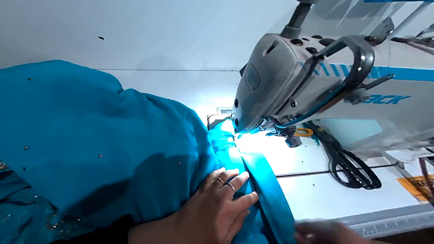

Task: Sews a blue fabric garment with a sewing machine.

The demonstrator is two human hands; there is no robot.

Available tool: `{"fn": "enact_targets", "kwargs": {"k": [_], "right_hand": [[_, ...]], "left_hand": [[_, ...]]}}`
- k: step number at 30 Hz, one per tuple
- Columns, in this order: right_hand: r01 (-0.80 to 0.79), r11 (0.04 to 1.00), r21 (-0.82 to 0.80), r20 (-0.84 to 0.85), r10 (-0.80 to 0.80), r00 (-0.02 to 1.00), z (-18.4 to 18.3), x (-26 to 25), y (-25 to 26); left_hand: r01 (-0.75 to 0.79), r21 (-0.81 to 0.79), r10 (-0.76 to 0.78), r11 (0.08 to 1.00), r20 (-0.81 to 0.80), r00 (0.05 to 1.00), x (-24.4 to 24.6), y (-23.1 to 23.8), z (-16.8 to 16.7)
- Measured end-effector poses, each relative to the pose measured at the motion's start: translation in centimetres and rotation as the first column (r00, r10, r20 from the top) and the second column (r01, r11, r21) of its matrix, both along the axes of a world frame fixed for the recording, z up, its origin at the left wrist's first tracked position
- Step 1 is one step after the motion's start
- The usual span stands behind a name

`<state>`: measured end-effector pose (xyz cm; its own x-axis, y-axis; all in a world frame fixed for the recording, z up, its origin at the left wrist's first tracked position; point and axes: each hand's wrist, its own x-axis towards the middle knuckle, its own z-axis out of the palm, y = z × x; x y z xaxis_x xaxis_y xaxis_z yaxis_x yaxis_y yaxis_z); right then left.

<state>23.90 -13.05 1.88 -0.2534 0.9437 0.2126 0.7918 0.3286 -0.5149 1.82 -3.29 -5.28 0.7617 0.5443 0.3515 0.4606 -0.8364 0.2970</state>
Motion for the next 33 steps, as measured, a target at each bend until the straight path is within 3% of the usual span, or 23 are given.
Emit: {"fn": "enact_targets", "kwargs": {"k": [2, 4, 9, 15, 20, 24, 28, 33], "right_hand": [[0.131, 0.990, 0.043, -0.060, -0.129, 0.990, -1.0, -0.3, 2.0], [0.199, 0.980, -0.016, -0.059, -0.200, 0.978, -2.3, -0.9, 3.6], [0.259, 0.964, -0.051, 0.004, -0.259, 0.966, -3.9, -2.3, 4.3], [0.313, 0.949, 0.043, 0.031, -0.314, 0.949, -3.6, -2.9, 4.0], [0.284, 0.933, 0.222, 0.154, -0.321, 0.934, -3.3, -4.3, 3.2], [0.235, 0.927, 0.291, 0.237, -0.308, 0.921, -4.6, -5.3, 2.9], [0.239, 0.925, 0.294, 0.230, -0.311, 0.922, -5.3, -5.1, 2.7], [0.236, 0.933, 0.272, 0.223, -0.300, 0.928, -5.4, -5.0, 2.5]], "left_hand": [[-0.003, 0.039, 0.002, 0.999, 0.009, 1.000, 0.1, 0.0, -0.1], [-0.006, 0.065, 0.003, 0.998, 0.039, 0.999, 0.2, 0.1, -0.3], [-0.026, 0.097, 0.022, 0.995, 0.045, 0.999, 0.2, 0.1, -0.3], [-0.043, 0.122, 0.043, 0.992, 0.009, 0.999, 0.3, 0.1, -0.2], [-0.037, 0.127, 0.040, 0.991, -0.027, 0.999, 0.1, 0.0, -0.3], [-0.026, 0.068, 0.023, 0.997, 0.051, 0.998, 0.0, 0.2, -0.1], [-0.082, 0.037, 0.078, 0.996, 0.101, 0.992, 0.1, 0.1, 0.0], [-0.081, 0.067, 0.084, 0.994, -0.048, 0.995, 0.2, 0.1, -0.1]]}}
